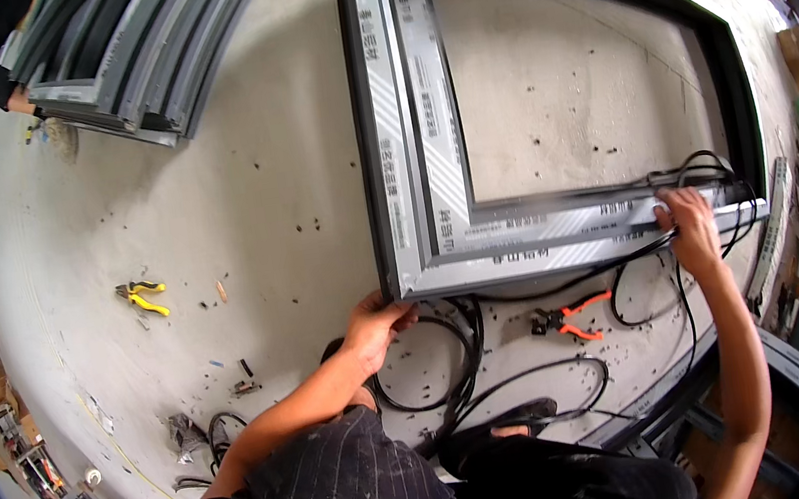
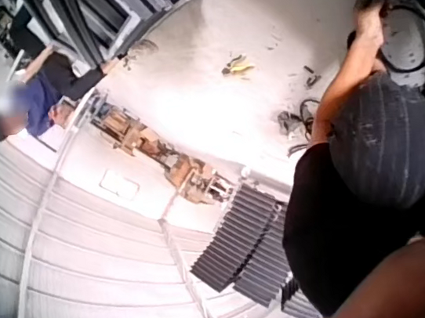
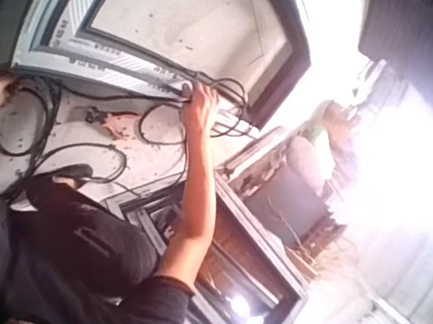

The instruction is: The person installs a rubber seal into the groove of an aluminum window frame by hand and uses pliers to cut the strip to length.

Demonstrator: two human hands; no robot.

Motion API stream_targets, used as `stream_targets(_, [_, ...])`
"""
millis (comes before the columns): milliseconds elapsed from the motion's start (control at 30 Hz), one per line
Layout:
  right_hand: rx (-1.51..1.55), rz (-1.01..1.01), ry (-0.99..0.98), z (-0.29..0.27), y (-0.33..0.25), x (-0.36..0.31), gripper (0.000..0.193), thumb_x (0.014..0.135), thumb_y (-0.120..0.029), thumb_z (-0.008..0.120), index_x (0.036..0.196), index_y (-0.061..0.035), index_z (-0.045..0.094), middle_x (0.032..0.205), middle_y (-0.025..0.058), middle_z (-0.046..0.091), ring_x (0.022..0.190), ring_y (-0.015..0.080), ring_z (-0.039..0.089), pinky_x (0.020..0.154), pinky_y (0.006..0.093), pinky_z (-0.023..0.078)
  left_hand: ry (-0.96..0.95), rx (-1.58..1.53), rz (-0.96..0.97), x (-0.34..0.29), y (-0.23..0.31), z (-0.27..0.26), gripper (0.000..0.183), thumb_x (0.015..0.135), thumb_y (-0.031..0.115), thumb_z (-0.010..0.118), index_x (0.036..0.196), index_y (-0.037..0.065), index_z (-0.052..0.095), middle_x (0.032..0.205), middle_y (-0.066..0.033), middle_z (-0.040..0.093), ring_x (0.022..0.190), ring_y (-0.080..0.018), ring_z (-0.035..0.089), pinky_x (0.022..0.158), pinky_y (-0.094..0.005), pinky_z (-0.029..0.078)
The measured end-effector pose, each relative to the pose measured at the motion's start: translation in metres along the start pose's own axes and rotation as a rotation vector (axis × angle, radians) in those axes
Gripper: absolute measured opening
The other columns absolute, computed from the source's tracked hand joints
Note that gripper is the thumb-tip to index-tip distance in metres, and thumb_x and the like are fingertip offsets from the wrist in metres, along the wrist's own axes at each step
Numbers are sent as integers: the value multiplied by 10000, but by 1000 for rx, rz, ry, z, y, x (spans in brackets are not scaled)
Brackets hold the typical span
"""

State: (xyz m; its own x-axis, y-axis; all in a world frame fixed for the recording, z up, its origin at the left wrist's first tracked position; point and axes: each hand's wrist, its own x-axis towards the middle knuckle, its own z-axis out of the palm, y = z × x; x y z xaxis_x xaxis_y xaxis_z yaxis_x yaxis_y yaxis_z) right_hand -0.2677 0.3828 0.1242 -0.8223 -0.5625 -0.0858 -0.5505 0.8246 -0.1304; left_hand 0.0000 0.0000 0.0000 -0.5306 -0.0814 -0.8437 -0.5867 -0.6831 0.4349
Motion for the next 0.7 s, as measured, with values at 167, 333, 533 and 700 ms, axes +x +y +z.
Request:
stream_targets(167, [17, -64, 67, -1, 12, 1, 347, 842, -169, 631, 586, 3, 470, 593, 183, 460, 655, 379, 462, 627, 452, 369, 1, 61, 18, -23, -6, 18, 147, 846, 74, 667, 973, 13, 627, 824, -64, 647, 729, -143, 619, 682, -284, 507])
stream_targets(333, [103, 10, 196, -2, 3, -11, 335, 829, -116, 623, 556, 4, 469, 572, 178, 476, 586, 376, 477, 569, 461, 368, -55, 190, 290, -59, 28, 16, 165, 839, 29, 657, 987, -34, 616, 834, -88, 644, 720, -172, 610, 684, -307, 495])
stream_targets(533, [52, -6, 40, 26, -51, -10, 327, 831, -216, 621, 568, -34, 551, 603, 183, 554, 617, 383, 565, 583, 479, 438, 82, 40, 395, 6, 80, -39, 162, 864, 116, 666, 971, 13, 601, 834, -67, 636, 684, -172, 587, 658, -308, 492])
stream_targets(700, [47, -113, 155, 38, -109, 10, 420, 878, -314, 564, 526, -83, 560, 482, 147, 532, 472, 341, 561, 477, 451, 452, 94, -76, 509, 67, 177, -52, 155, 875, 162, 670, 820, 58, 569, 745, -44, 597, 646, -154, 578, 610, -294, 497])
